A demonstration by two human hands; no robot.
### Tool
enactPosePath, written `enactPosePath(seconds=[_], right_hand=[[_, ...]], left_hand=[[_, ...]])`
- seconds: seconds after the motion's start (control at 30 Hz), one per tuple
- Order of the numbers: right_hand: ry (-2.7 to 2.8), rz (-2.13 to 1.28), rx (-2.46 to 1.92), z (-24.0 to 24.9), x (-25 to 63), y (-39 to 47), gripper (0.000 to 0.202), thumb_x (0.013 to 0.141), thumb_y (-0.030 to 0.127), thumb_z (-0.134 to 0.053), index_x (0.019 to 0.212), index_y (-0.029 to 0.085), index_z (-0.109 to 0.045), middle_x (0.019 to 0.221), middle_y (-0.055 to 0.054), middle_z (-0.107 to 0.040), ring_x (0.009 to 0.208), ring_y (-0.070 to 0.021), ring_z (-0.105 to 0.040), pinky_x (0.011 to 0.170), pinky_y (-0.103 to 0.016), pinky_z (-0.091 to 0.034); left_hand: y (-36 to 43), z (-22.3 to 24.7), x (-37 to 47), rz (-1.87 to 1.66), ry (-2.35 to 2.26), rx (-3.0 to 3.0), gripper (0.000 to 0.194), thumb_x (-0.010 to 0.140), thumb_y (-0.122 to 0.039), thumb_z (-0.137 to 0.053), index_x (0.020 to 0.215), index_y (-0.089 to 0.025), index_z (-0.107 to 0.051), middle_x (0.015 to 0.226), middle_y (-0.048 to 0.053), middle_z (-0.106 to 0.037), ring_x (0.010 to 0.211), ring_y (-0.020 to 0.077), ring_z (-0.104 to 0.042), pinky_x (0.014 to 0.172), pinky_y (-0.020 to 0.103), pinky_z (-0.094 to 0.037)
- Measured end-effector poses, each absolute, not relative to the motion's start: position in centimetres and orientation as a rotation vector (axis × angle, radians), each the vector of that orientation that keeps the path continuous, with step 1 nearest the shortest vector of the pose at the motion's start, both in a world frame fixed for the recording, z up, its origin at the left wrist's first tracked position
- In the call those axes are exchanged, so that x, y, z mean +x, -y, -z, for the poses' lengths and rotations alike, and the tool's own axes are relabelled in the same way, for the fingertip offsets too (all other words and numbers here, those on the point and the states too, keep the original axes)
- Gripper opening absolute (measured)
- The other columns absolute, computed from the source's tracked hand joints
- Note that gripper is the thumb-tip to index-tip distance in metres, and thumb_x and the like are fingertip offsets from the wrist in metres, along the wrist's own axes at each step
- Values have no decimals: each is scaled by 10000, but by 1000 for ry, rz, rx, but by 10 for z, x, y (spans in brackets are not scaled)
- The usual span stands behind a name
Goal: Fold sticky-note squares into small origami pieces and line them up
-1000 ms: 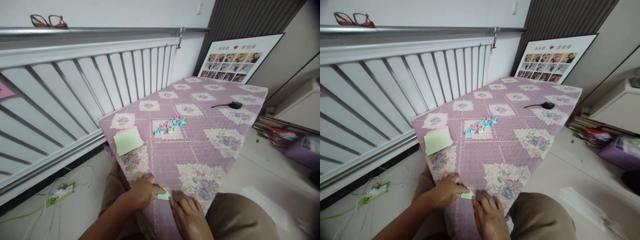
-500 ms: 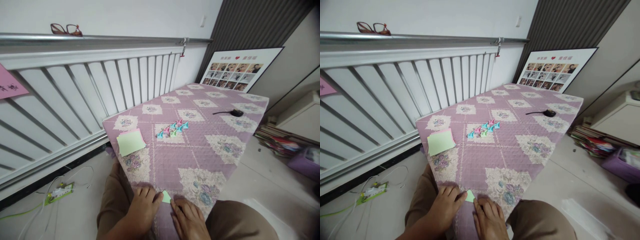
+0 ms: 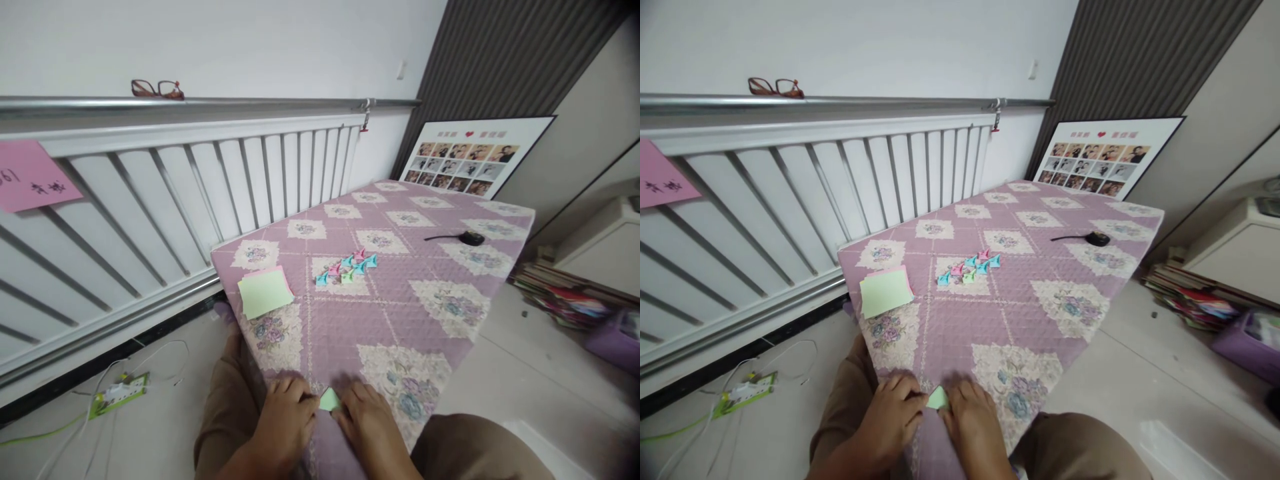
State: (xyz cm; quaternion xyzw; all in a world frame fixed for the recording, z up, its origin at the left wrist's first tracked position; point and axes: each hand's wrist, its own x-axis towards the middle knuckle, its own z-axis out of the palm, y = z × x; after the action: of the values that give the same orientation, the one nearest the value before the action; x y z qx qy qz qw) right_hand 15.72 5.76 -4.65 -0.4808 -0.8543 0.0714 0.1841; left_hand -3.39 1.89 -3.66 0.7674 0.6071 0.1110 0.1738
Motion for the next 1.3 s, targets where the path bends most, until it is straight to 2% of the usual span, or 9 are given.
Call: enactPosePath(seconds=[0.1,0.23,0.43,0.63,0.87,1.13,1.3], right_hand=[[2476,-302,-1283,41,153,-67,132,712,123,-658,736,233,-589,791,-4,-635,759,-202,-589,665,-310,-437],[2524,-347,-1230,36,154,-72,172,714,122,-647,831,245,-623,825,-7,-645,802,-213,-600,705,-324,-445],[2558,-423,-1208,25,152,-74,126,750,117,-581,766,234,-628,810,-16,-644,809,-201,-604,702,-297,-441],[2495,-614,-1189,17,151,-81,138,745,107,-544,734,222,-620,764,-9,-652,747,-181,-604,665,-271,-430],[2383,-832,-1196,16,156,-86,97,765,166,-534,722,213,-608,753,5,-650,721,-157,-598,654,-249,-424],[2350,-807,-1209,23,154,-88,91,738,162,-531,678,207,-583,697,14,-632,664,-145,-583,617,-238,-408],[2347,-805,-1211,29,156,-88,81,725,170,-546,671,209,-592,685,18,-634,660,-143,-583,609,-232,-404]], left_hand=[[-27,37,-28,-336,-1731,2187,107,862,-303,-604,931,-246,-664,990,14,-595,962,211,-475,851,360,-343],[-35,43,-25,-239,-1714,2347,115,881,-298,-579,891,-199,-637,950,26,-596,931,213,-489,841,378,-352],[-38,45,-30,-228,-1654,2453,109,890,-279,-558,883,-187,-616,951,33,-597,904,210,-507,811,373,-369],[-39,44,-30,-460,-1660,2264,86,880,-215,-543,880,-201,-627,945,19,-595,891,179,-527,796,320,-380],[-42,43,-23,-585,-1695,2071,128,871,-186,-500,823,-188,-619,916,32,-584,830,161,-538,744,282,-393],[-50,54,-9,-874,-1685,1774,157,729,-30,-546,672,-176,-545,782,6,-565,780,144,-533,712,258,-390],[-51,60,3,-928,-1727,1651,211,663,22,-532,690,-187,-539,783,-3,-581,783,147,-534,730,259,-403]])
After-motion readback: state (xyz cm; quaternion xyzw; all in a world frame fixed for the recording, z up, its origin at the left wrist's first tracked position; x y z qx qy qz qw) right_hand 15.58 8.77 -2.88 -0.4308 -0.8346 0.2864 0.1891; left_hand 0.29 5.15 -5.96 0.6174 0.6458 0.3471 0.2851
